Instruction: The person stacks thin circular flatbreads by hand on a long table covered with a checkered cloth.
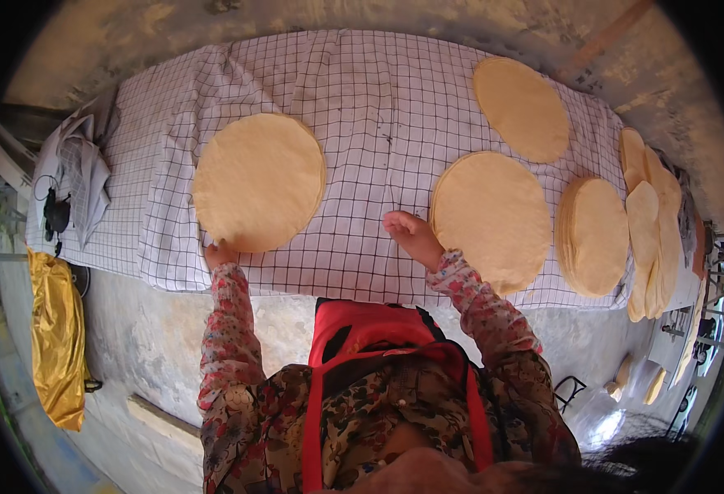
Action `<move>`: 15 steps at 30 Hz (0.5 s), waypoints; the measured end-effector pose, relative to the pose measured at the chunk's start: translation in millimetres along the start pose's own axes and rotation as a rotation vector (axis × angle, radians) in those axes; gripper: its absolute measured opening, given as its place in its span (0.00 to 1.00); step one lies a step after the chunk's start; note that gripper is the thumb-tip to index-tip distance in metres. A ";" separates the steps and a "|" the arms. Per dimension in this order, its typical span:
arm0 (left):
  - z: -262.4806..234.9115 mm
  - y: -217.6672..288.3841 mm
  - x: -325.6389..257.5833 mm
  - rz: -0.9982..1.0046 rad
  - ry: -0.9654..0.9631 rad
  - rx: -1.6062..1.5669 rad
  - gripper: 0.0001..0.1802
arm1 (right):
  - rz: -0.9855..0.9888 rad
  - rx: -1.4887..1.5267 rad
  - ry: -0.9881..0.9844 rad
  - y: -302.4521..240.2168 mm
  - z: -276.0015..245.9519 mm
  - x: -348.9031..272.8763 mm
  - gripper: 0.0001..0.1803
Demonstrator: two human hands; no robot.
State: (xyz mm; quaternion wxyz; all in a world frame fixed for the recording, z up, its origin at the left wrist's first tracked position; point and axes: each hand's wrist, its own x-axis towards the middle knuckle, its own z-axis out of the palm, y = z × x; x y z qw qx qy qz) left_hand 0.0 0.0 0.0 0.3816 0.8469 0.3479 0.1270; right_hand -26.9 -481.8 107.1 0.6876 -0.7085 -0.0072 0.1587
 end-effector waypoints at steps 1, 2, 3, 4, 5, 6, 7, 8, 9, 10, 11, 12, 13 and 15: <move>-2.3 -3.9 2.6 -0.005 -0.043 -0.216 0.12 | -0.006 -0.003 0.004 1.3 2.2 5.1 0.15; -5.4 -7.6 5.7 -0.009 -0.086 -0.430 0.10 | -0.041 0.177 0.026 5.1 19.9 36.2 0.16; -5.2 -14.6 2.3 -0.106 -0.156 -0.474 0.09 | 0.038 0.101 0.075 13.6 39.0 58.2 0.14; 0.8 3.3 7.5 -0.153 -0.190 -0.556 0.09 | 0.047 0.021 0.108 12.9 45.1 94.2 0.12; 7.0 5.4 1.7 -0.224 -0.220 -0.635 0.08 | 0.142 0.018 0.100 14.2 51.9 117.5 0.14; -9.4 15.4 33.3 -0.204 -0.159 -0.720 0.08 | 0.177 0.060 0.085 -5.7 77.9 157.7 0.17; 0.2 38.2 25.5 -0.295 -0.232 -0.717 0.07 | 0.230 -0.103 0.190 5.2 73.6 175.6 0.16; -5.2 44.6 27.3 -0.343 -0.310 -0.737 0.07 | 0.279 -0.251 0.273 10.7 80.2 193.4 0.15; -5.6 50.8 28.9 -0.391 -0.398 -0.758 0.06 | 0.329 -0.340 0.451 23.1 76.0 204.5 0.15; -24.6 41.2 24.2 -0.480 -0.212 -0.896 0.08 | 0.432 -0.380 0.403 -3.7 121.0 209.5 0.16; -35.6 36.4 27.7 -0.514 -0.269 -0.817 0.08 | 0.440 -0.272 0.396 -4.4 127.0 214.0 0.16; -35.8 44.7 24.1 -0.529 -0.361 -0.803 0.08 | 0.449 -0.165 0.401 4.2 124.7 218.3 0.16; -30.8 63.1 17.6 -0.537 -0.464 -0.787 0.12 | 0.453 -0.055 0.417 16.7 114.5 222.8 0.16; -25.1 92.8 8.6 -0.589 -0.445 -0.867 0.09 | 0.440 0.161 0.414 29.4 103.4 231.1 0.16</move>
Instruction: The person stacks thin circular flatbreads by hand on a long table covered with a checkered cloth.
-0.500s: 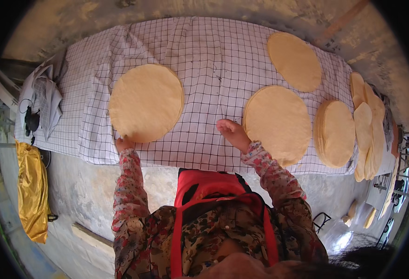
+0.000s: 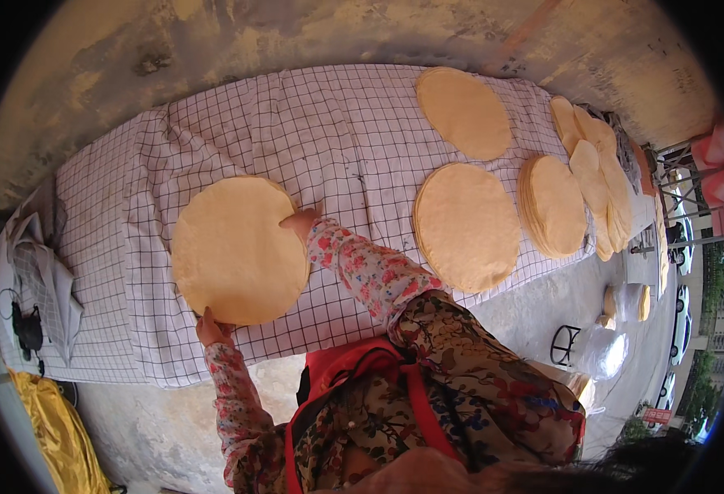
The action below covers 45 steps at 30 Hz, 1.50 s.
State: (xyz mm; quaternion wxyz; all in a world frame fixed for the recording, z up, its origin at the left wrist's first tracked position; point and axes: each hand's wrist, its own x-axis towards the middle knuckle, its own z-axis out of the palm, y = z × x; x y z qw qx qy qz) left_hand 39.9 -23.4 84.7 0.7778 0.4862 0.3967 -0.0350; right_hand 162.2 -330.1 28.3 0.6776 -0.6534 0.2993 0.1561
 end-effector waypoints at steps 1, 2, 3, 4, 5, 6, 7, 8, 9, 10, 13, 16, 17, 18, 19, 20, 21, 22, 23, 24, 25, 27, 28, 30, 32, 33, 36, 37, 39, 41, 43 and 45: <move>7.3 2.0 -1.5 -0.013 0.013 -0.047 0.08 | 0.003 0.047 -0.008 2.0 -3.5 1.3 0.16; 9.5 -0.5 3.0 -0.023 -0.032 -0.053 0.09 | 0.001 0.096 -0.009 2.5 -9.7 3.7 0.16; -4.5 1.1 7.8 -0.017 -0.048 -0.060 0.09 | -0.006 0.091 -0.017 -1.9 2.1 -5.4 0.16; -3.9 6.4 6.3 -0.022 -0.074 -0.057 0.10 | -0.008 0.092 -0.008 -5.0 7.3 -14.2 0.16; -4.0 8.5 0.7 0.063 -0.118 -0.038 0.12 | -0.058 0.121 0.000 -9.8 10.3 -21.9 0.15; 3.0 12.7 -4.0 0.119 -0.098 -0.030 0.13 | -0.113 0.148 0.015 -15.7 10.4 -29.5 0.14; 8.1 13.2 -6.3 0.174 -0.079 -0.021 0.13 | -0.166 0.175 0.032 -22.4 9.9 -38.3 0.13; 13.4 14.2 -8.8 0.229 -0.060 -0.013 0.13 | -0.219 0.201 0.050 -30.1 7.0 -46.1 0.13; 7.2 24.8 -7.3 0.282 -0.075 0.012 0.14 | -0.283 0.251 -0.038 -56.4 17.0 -64.9 0.15; 6.8 28.0 -2.9 0.363 -0.095 0.051 0.14 | -0.354 0.290 -0.134 -71.1 12.6 -73.7 0.17; 53.7 70.0 -43.4 0.473 -0.216 0.133 0.15 | -0.508 0.265 -0.272 -125.0 -14.3 -96.0 0.21; 115.7 109.9 -99.6 0.581 -0.331 0.102 0.15 | -0.698 0.343 -0.396 -193.9 -79.0 -143.8 0.23; 135.9 115.4 -118.6 0.590 -0.390 0.071 0.15 | -0.706 0.400 -0.317 -210.9 -103.2 -166.3 0.21; 158.5 113.5 -135.3 0.595 -0.457 0.038 0.15 | -0.755 0.541 -0.422 -222.5 -137.1 -183.8 0.22; 180.0 105.5 -152.3 0.567 -0.509 0.026 0.15 | -0.761 0.550 -0.405 -226.4 -174.2 -196.0 0.22; 199.2 96.7 -165.2 0.542 -0.557 0.015 0.14 | -0.787 0.579 -0.365 -223.2 -206.6 -205.3 0.21; 215.1 79.8 -161.7 0.523 -0.594 -0.009 0.14 | -0.803 0.545 -0.299 -220.9 -234.0 -215.6 0.21; 231.0 53.8 -154.0 0.505 -0.637 -0.033 0.14 | -0.791 0.554 -0.237 -211.1 -262.3 -217.4 0.21; 250.1 22.6 -155.6 0.470 -0.636 -0.039 0.13 | -0.756 0.578 -0.150 -193.2 -289.6 -218.6 0.21; 266.8 -6.3 -155.7 0.449 -0.637 -0.049 0.11 | -0.717 0.591 -0.060 -173.1 -311.9 -214.6 0.21; 274.0 -40.0 -141.6 0.405 -0.605 0.039 0.11 | -0.681 0.600 0.029 -149.0 -332.2 -206.0 0.21; 285.9 -108.5 -109.3 0.214 -0.532 0.209 0.11 | -0.527 0.604 0.092 -79.8 -372.4 -169.9 0.21; 290.1 -138.0 -96.9 0.073 -0.489 0.285 0.11 | -0.371 0.425 0.117 -40.2 -396.5 -151.7 0.21; 269.4 -173.5 -56.1 0.135 -0.409 0.504 0.12 | -0.226 0.279 0.178 12.4 -404.2 -128.2 0.23; 281.8 -184.7 -49.9 0.338 -0.356 0.782 0.14 | -0.257 0.332 0.329 40.7 -414.2 -130.4 0.25; 282.7 -184.1 -58.1 0.505 -0.322 0.964 0.14 | -0.266 0.318 0.318 50.2 -434.3 -130.7 0.26; 294.4 -175.9 -88.7 1.205 -0.154 1.195 0.17 | -0.289 0.386 0.328 37.6 -483.1 -119.8 0.27; 289.3 -165.1 -94.8 1.465 -0.044 1.214 0.18 | -0.259 0.469 0.338 18.0 -478.0 -116.8 0.27; 302.4 -161.3 -121.6 1.282 -0.292 1.096 0.18 | -0.209 0.592 0.381 -12.2 -474.2 -110.2 0.20; 340.8 -178.7 -136.3 1.078 -0.534 0.913 0.17 | -0.287 0.667 0.294 -15.0 -495.0 -83.3 0.14; 416.1 -209.4 -147.1 0.886 -0.801 0.681 0.14 | -0.549 0.155 0.347 7.2 -560.3 -46.9 0.09; 466.3 -232.2 -130.8 0.681 -0.906 0.471 0.13 | -0.628 -0.470 0.493 13.3 -572.4 -23.7 0.07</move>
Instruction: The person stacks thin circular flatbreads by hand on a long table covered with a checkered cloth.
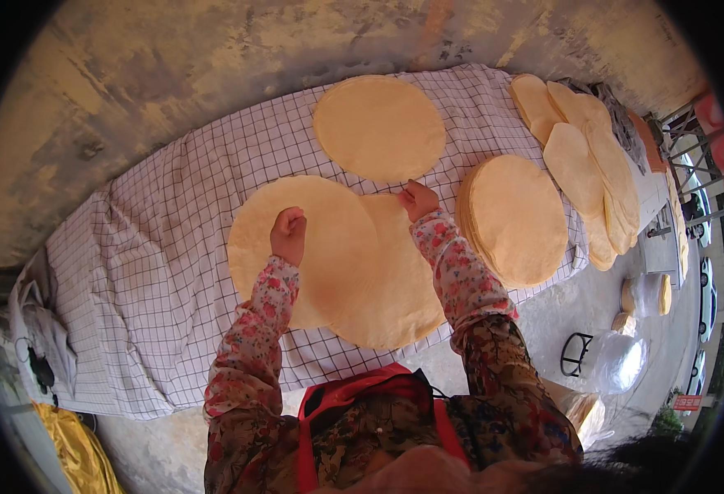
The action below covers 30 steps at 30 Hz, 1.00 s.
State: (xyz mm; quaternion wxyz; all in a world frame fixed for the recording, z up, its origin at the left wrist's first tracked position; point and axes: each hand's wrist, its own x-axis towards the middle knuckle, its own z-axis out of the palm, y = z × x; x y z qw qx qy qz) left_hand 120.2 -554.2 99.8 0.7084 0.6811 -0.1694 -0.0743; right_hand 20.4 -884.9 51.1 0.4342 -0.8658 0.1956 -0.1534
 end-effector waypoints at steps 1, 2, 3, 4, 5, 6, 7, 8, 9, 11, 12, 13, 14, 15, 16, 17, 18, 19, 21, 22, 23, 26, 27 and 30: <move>-6.0 -14.7 25.2 -0.048 0.053 -0.137 0.13 | 0.047 -0.109 -0.081 -19.3 19.1 10.5 0.08; 5.0 -19.9 55.0 -0.182 0.086 -0.200 0.14 | 0.229 0.274 -0.001 -24.9 23.3 22.7 0.09; 20.5 -24.4 81.3 -0.325 0.106 -0.268 0.16 | 0.413 0.652 0.088 -27.3 24.7 31.1 0.10; 34.3 -29.6 103.3 -0.461 0.102 -0.247 0.17 | 0.581 0.891 0.149 -28.1 23.2 36.1 0.11; 47.8 -33.2 125.5 -0.597 0.093 -0.225 0.18 | 0.748 1.125 0.260 -29.4 19.8 38.9 0.12; 52.7 -38.9 146.9 -0.726 0.089 -0.189 0.20 | 0.897 1.228 0.338 -40.6 19.3 46.1 0.13; 53.7 -47.4 161.2 -0.710 0.104 -0.211 0.20 | 1.056 1.334 0.415 -52.3 23.7 48.4 0.14; 51.8 -55.5 174.6 -0.689 0.122 -0.230 0.20 | 0.997 1.323 0.372 -64.7 30.5 47.5 0.12; 60.4 -58.7 185.8 -0.669 0.113 -0.259 0.20 | 1.005 1.318 0.376 -65.5 27.5 51.1 0.10; 88.5 -53.2 195.5 -0.745 -0.035 -0.236 0.21 | 1.048 1.296 0.446 -40.4 9.9 39.7 0.07; 87.3 -54.4 206.3 -0.761 -0.081 -0.220 0.21 | 1.041 1.269 0.431 -41.1 9.5 40.6 0.08; 86.4 -56.6 213.6 -0.718 -0.101 -0.103 0.20 | 1.035 1.242 0.413 -42.4 10.1 39.8 0.08; 84.5 -58.6 219.7 -0.673 -0.119 0.014 0.20 | 1.029 1.213 0.393 -43.9 11.3 39.1 0.09; 83.3 -59.3 222.8 -0.630 -0.136 0.130 0.20 | 1.031 1.159 0.378 -48.6 14.4 38.6 0.09; 82.9 -60.0 225.7 -0.564 -0.134 0.200 0.20 | 1.034 1.105 0.361 -53.5 18.6 38.4 0.09; 81.3 -60.9 228.9 -0.498 -0.129 0.270 0.21 | 1.038 1.050 0.341 -58.4 22.9 36.8 0.09; 90.2 -56.2 227.1 -0.435 -0.142 0.324 0.21 | 0.703 0.694 0.269 -50.7 19.3 23.7 0.12; 91.0 -52.3 229.9 -0.438 -0.126 0.278 0.22 | 0.361 0.345 0.171 -44.8 22.5 10.8 0.17; 89.1 -43.8 240.4 -0.450 -0.082 0.196 0.23 | 0.075 0.053 0.036 -43.2 28.4 4.0 0.25; 87.2 -39.8 242.7 -0.562 0.011 0.067 0.24 | 0.129 0.109 0.006 -48.4 34.6 5.8 0.29; 96.0 -28.6 243.1 -0.671 0.087 -0.070 0.24 | 0.190 0.155 -0.007 -47.0 34.2 3.5 0.32; 118.6 4.8 241.8 -0.833 0.061 -0.428 0.23 | 0.554 0.819 -0.019 -12.4 26.5 0.6 0.35; 121.2 9.4 240.9 -0.857 0.024 -0.530 0.22 | 0.631 0.989 -0.014 -8.5 26.5 1.0 0.36; 111.3 1.6 258.0 -0.904 0.083 -0.699 0.15 | 0.835 1.397 0.137 -55.4 55.0 22.9 0.36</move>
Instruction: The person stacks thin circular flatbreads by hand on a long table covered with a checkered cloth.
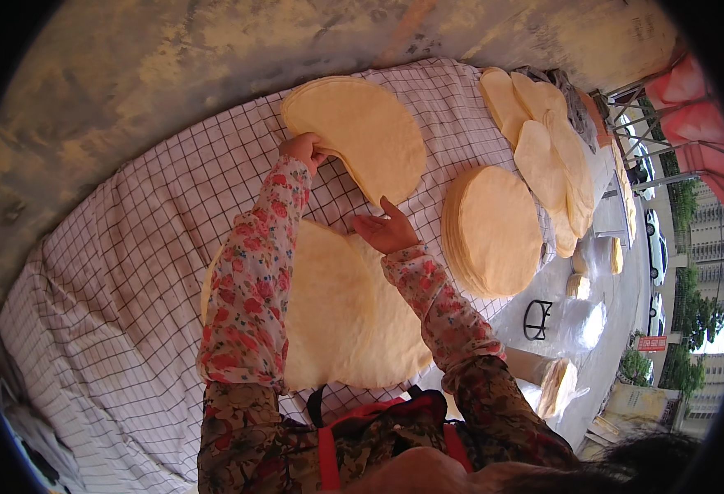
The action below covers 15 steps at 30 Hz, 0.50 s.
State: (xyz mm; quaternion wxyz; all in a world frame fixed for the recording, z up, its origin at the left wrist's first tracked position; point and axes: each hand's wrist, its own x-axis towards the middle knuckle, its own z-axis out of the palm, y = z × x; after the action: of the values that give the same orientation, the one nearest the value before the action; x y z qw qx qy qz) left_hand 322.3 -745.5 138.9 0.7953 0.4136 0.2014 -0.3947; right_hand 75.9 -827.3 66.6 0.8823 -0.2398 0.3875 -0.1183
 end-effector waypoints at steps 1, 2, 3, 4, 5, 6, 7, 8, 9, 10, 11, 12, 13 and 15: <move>-8.8 10.2 2.1 0.046 -0.083 0.004 0.14 | 0.092 0.266 0.150 -0.1 50.4 -12.4 0.34; -0.5 14.1 -4.3 0.069 -0.190 0.014 0.13 | 0.156 0.537 0.321 -6.7 74.4 -22.2 0.31; 13.8 13.9 -15.8 0.084 -0.309 0.024 0.13 | 0.011 0.515 0.203 -14.7 72.0 -22.5 0.29; 26.4 10.8 -31.9 0.119 -0.332 0.069 0.13 | -0.130 0.487 0.090 -23.9 65.3 -21.7 0.28; 34.9 12.2 -51.2 0.162 -0.351 0.111 0.14 | -0.264 0.450 -0.029 -32.5 60.0 -21.7 0.26; 35.8 12.8 -75.3 0.217 -0.382 0.164 0.15 | -0.271 0.343 -0.079 -43.6 50.1 -22.4 0.25; 28.4 11.3 -104.3 0.275 -0.411 0.216 0.15 | -0.273 0.235 -0.134 -56.4 37.6 -24.1 0.25; 11.6 6.6 -132.6 0.273 -0.444 0.227 0.18 | -0.274 0.129 -0.191 -66.3 26.5 -26.4 0.24; -14.7 3.7 -161.3 0.284 -0.465 0.242 0.20 | -0.250 0.105 -0.183 -65.7 22.9 -30.3 0.24; -43.6 -2.9 -189.6 0.202 -0.446 0.175 0.22 | -0.224 0.074 -0.180 -62.0 20.0 -38.5 0.24; -71.1 -10.5 -211.5 0.121 -0.427 0.105 0.24 | -0.198 0.041 -0.177 -58.7 17.4 -45.5 0.23; -102.0 -26.1 -217.5 0.122 -0.402 0.045 0.25 | -0.173 -0.074 -0.165 -57.4 13.6 -53.2 0.23; -138.3 -44.1 -211.3 0.127 -0.364 -0.014 0.26 | -0.137 -0.186 -0.158 -51.5 12.2 -60.6 0.23; -226.4 -78.4 -172.7 0.717 -0.277 0.784 0.25 | -0.087 -0.325 -0.146 -37.4 9.6 -62.6 0.21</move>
State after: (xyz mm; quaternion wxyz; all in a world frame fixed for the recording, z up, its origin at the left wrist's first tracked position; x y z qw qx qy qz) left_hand 156.6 -508.0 80.9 0.6855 0.6658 -0.2209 -0.1951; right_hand 40.0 -831.5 130.7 0.8517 -0.4037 0.3257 -0.0746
